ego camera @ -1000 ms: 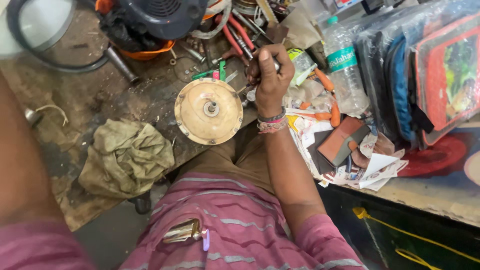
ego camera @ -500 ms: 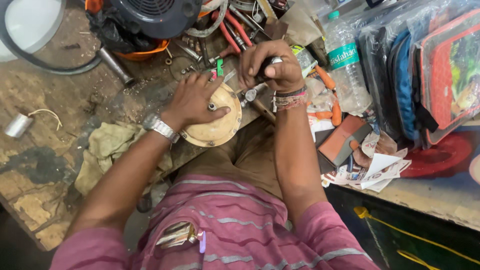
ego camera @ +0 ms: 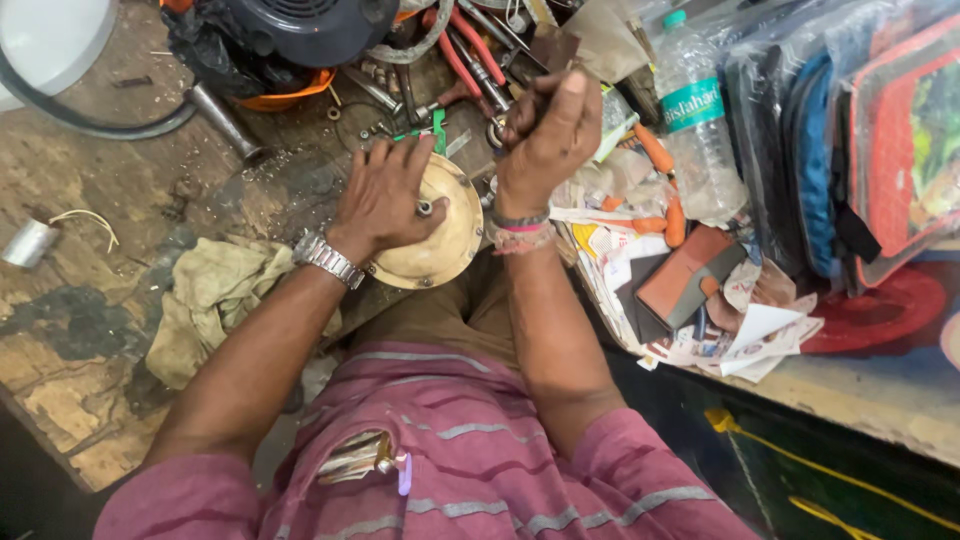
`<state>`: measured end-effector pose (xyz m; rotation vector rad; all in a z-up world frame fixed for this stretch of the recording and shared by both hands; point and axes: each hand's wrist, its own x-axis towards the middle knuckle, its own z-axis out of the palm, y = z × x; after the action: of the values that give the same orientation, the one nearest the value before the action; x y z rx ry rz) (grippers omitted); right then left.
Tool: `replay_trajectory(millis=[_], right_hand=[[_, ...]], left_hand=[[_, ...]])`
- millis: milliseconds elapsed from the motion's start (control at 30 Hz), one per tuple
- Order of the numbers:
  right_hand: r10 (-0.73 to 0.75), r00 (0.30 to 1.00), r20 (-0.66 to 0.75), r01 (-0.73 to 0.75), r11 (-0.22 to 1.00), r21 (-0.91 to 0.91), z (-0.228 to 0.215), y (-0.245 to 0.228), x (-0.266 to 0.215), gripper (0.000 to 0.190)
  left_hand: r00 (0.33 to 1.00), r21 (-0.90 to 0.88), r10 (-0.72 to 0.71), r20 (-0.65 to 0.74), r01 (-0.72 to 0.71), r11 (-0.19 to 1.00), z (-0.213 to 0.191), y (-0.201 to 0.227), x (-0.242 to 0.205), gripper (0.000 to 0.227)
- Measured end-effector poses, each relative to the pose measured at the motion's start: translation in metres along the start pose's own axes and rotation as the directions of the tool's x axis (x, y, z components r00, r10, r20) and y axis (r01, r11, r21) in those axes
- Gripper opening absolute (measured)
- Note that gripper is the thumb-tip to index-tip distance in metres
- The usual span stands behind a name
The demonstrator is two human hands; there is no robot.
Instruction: The person assembles a beige plastic fan housing by inserting a metal rod into the central hub, tapping it with a hammer, and securing it with a nut. They repeatedly adjust the rod and tighten the nut while holding the housing on their lap.
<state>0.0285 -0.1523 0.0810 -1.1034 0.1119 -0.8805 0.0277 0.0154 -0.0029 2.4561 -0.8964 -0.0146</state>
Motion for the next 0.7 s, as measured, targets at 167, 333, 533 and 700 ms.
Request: replay_trajectory(millis=[167, 333, 533, 700], right_hand=[[0.060, 0.957, 0.283, -0.064, 0.998, 0.005, -0.013, -0.028, 0.001, 0.028], [-0.019, 0.927, 0.374, 0.000, 0.999, 0.050, -0.045, -0.048, -0.009, 0.029], [-0.011, 0.931, 0.366, -0.019, 0.997, 0.078, -0.049, -0.046, -0.007, 0.028], [-0.020, 0.907, 0.420, -0.023, 0.995, 0.096, -0.047, -0.037, -0.002, 0.031]], left_hand=[[0.942, 0.055, -0.336, 0.011, 0.335, 0.941, -0.003, 0.015, -0.018, 0.100], [0.972, 0.036, -0.116, -0.202, 0.126, 0.991, 0.004, 0.007, -0.042, 0.078], [0.953, -0.432, 0.074, -0.294, -0.202, 0.879, 0.015, -0.004, -0.041, 0.033], [0.917, -0.495, 0.016, -0.400, -0.230, 0.838, 0.019, -0.001, -0.042, 0.019]])
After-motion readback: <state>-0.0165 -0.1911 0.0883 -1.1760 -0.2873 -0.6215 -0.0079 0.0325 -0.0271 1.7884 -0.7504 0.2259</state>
